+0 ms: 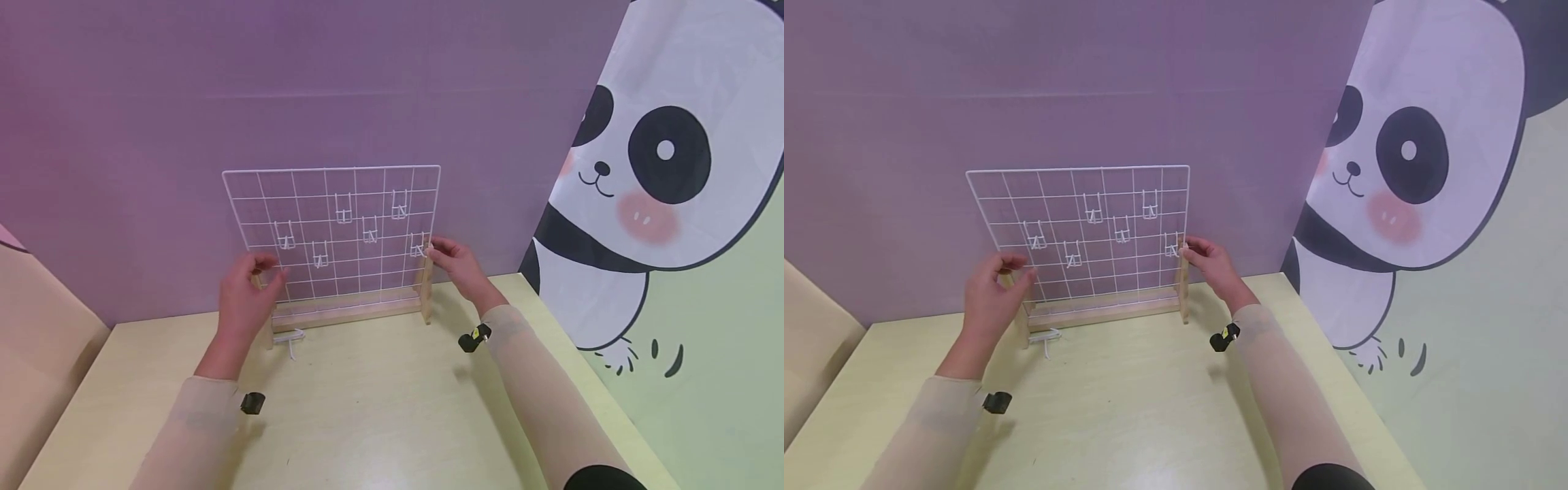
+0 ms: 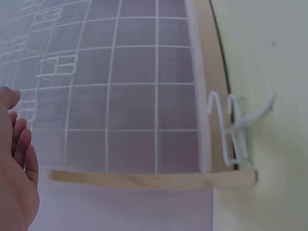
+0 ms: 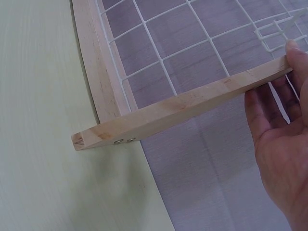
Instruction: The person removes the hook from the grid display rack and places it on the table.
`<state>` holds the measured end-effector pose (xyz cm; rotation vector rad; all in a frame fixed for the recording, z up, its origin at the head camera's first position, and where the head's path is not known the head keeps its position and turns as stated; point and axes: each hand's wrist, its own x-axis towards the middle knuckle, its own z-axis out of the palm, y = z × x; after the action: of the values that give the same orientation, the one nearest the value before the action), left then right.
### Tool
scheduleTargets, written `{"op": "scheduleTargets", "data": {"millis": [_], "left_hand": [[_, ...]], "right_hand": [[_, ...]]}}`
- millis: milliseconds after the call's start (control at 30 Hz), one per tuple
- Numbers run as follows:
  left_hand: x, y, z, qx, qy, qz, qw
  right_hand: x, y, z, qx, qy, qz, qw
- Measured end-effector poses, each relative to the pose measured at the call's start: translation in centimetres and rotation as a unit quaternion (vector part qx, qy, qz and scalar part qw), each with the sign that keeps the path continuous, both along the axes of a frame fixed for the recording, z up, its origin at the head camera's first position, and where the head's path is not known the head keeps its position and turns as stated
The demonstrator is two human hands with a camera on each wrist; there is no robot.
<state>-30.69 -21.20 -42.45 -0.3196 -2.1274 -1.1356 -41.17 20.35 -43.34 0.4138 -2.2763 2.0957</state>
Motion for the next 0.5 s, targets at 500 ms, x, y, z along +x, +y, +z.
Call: {"op": "scheduleTargets", "data": {"millis": [500], "left_hand": [[-1.1,1.4,1.7,0.036,0.064,-0.011,0.9973]], "right_hand": [[0.0,-0.1,0.0,-0.005,0.003,0.001,1.0000]]}}
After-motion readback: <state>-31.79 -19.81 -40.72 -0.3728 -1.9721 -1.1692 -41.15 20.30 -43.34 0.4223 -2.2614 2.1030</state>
